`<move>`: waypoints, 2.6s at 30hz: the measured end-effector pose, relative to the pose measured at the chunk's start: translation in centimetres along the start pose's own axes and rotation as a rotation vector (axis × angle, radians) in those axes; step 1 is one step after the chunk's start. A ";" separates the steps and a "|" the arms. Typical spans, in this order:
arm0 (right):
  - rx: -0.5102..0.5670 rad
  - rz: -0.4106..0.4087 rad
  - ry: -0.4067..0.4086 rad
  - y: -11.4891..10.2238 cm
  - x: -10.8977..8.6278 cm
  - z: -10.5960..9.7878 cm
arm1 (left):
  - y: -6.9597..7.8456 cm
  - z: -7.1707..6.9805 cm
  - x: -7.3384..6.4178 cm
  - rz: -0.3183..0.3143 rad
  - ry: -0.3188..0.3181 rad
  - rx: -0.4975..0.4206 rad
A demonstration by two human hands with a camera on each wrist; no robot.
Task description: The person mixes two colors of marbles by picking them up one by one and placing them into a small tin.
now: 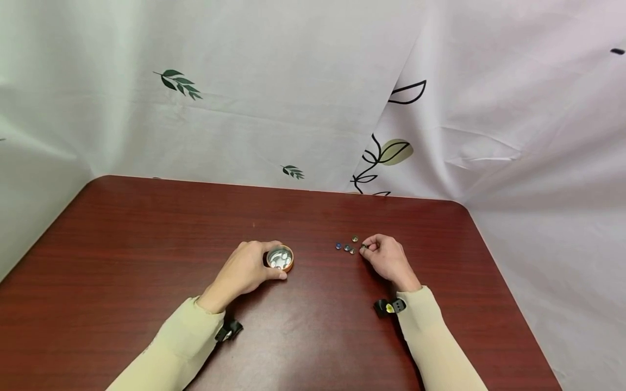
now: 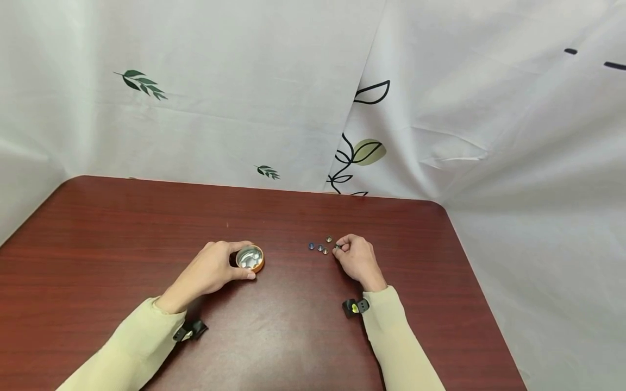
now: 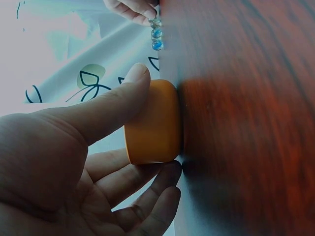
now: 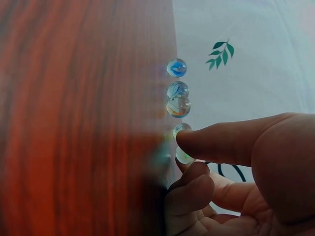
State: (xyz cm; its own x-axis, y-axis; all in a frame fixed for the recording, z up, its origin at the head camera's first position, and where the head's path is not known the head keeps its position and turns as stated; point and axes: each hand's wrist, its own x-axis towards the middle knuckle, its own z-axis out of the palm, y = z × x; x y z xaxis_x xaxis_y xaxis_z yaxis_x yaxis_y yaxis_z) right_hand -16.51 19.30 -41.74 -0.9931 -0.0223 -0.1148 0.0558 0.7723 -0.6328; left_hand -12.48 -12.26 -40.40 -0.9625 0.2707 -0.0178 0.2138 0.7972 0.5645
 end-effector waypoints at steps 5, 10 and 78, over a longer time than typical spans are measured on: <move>0.011 -0.005 0.004 -0.1 0.0 -0.1 | 0.0 -0.1 0.0 -0.002 -0.002 0.003; 0.025 -0.005 0.010 -0.1 -0.2 -0.2 | 0.0 -0.1 -0.1 0.000 -0.001 0.000; 0.097 -0.099 0.118 -3.1 -2.2 -0.7 | 0.3 -0.2 -0.2 -0.039 -0.012 -0.001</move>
State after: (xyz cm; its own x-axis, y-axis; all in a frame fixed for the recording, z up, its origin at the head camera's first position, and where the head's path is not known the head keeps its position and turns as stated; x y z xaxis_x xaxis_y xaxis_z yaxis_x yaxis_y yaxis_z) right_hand -14.54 17.36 -39.01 -0.9991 -0.0159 0.0383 -0.0384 0.7051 -0.7081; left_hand -12.29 -12.21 -40.06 -0.9680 0.2461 -0.0492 0.1764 0.8065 0.5643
